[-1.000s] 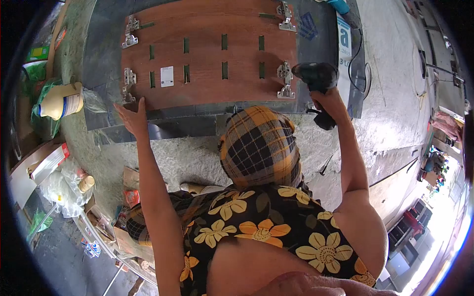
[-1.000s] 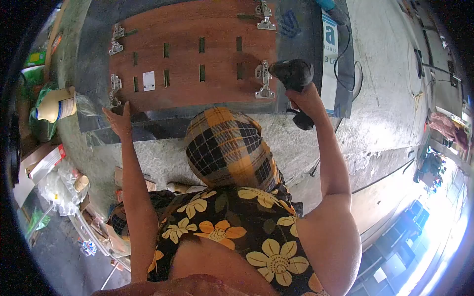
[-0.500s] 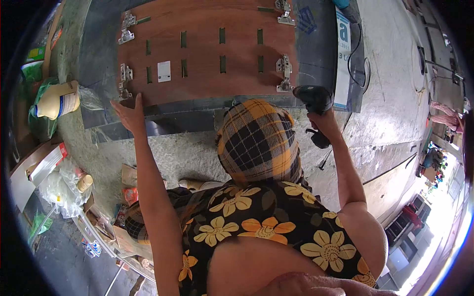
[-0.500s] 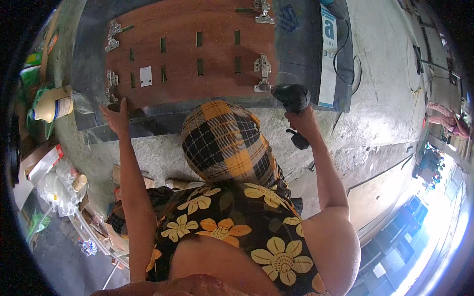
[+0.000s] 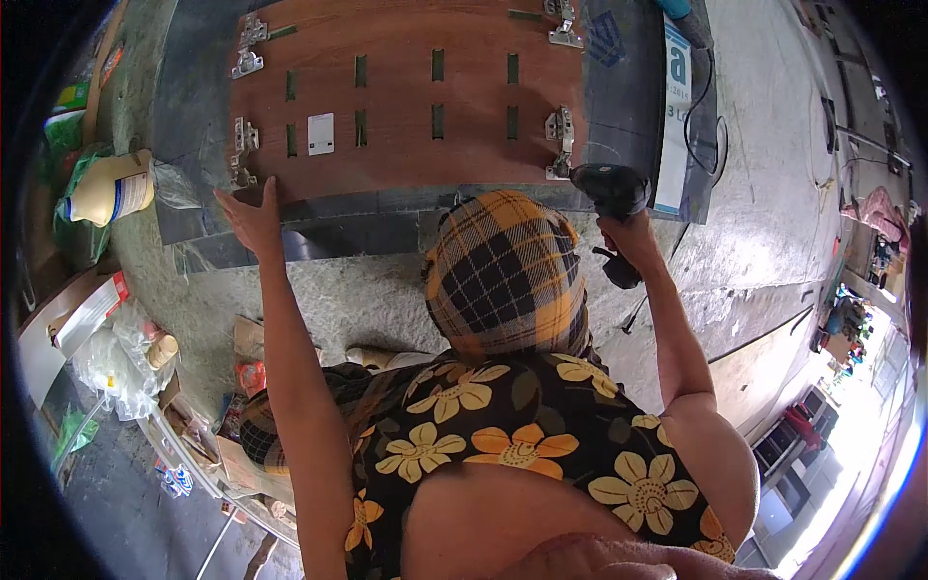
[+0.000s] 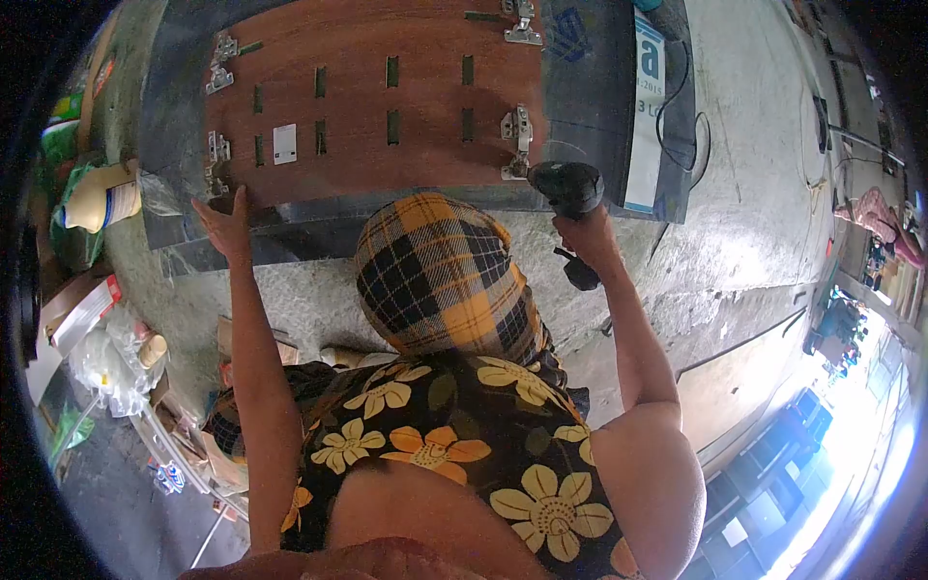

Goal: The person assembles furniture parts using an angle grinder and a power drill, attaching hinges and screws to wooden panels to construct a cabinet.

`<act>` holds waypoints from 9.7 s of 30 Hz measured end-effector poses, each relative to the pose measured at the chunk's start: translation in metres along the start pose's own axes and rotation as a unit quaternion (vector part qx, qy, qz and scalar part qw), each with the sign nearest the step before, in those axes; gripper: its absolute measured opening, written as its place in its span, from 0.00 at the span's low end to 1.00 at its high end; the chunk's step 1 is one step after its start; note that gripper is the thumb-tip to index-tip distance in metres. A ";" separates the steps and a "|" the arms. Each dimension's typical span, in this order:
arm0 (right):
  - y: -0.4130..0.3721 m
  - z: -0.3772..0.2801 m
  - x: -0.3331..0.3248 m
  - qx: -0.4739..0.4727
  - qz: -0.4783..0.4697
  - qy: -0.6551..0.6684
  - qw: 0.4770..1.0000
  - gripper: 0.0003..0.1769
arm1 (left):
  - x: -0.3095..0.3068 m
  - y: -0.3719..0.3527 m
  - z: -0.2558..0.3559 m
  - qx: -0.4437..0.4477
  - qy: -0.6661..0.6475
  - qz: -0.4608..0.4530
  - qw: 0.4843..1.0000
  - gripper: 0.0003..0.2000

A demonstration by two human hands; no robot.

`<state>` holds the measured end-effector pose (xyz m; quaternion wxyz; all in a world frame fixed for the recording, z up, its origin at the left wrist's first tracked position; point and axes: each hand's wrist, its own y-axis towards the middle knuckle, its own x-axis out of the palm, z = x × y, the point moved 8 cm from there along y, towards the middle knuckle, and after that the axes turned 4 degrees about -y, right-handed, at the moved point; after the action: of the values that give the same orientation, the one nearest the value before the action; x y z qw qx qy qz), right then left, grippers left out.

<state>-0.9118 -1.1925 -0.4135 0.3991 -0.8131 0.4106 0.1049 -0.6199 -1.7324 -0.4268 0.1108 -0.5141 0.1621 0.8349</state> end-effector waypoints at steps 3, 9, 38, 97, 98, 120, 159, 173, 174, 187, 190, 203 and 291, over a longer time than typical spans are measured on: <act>-0.001 0.000 -0.001 0.009 0.000 -0.008 1.000 0.08 | -0.002 0.001 0.002 0.009 -0.023 0.006 1.000 0.54; -0.013 -0.012 0.000 0.000 0.008 0.019 1.000 0.10 | -0.004 0.000 0.005 0.016 -0.020 0.012 1.000 0.54; -0.008 -0.046 0.028 -0.059 0.018 -0.044 0.997 0.13 | -0.001 0.000 -0.001 0.011 -0.027 0.009 1.000 0.55; -0.026 -0.408 0.230 -0.342 -0.321 -0.259 0.845 0.16 | -0.004 -0.007 -0.015 -0.022 -0.172 0.084 0.981 0.44; -0.023 -0.410 0.247 -0.343 -0.335 -0.247 0.842 0.16 | -0.002 -0.012 -0.017 -0.064 -0.205 0.053 0.975 0.41; 0.063 -0.390 0.367 -0.253 -0.316 -0.283 0.869 0.20 | -0.001 -0.026 -0.023 -0.061 -0.203 0.048 0.976 0.40; 0.055 -0.401 0.361 -0.228 -0.315 -0.175 0.905 0.11 | -0.001 -0.025 -0.023 -0.061 -0.211 0.064 0.973 0.40; 0.138 -0.466 0.291 -0.227 -0.189 -0.005 0.955 0.07 | 0.003 -0.024 -0.019 -0.052 -0.163 0.019 0.985 0.47; 0.138 -0.471 0.290 -0.226 -0.180 -0.013 0.957 0.07 | 0.004 -0.024 -0.020 -0.054 -0.165 0.016 0.985 0.47; 0.190 -0.488 0.309 -0.282 -0.179 -0.108 0.936 0.08 | 0.003 -0.026 -0.020 -0.037 -0.206 0.041 0.977 0.46; 0.210 -0.477 0.316 -0.284 -0.195 -0.121 0.931 0.09 | 0.002 -0.025 -0.019 -0.038 -0.196 0.048 0.979 0.46; 0.193 -0.487 0.323 -0.309 -0.192 -0.113 0.925 0.12 | 0.001 -0.025 -0.018 -0.028 -0.197 0.050 0.979 0.47; 0.201 -0.457 0.245 -0.321 -0.250 -0.137 0.903 0.15 | 0.080 0.129 0.156 0.063 -0.011 -0.054 0.997 0.24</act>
<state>-0.9779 -1.7406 -0.3473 0.1816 -0.9507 0.0794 0.2386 -0.8291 -1.7895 -0.4126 0.1892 -0.5051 0.1849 0.8215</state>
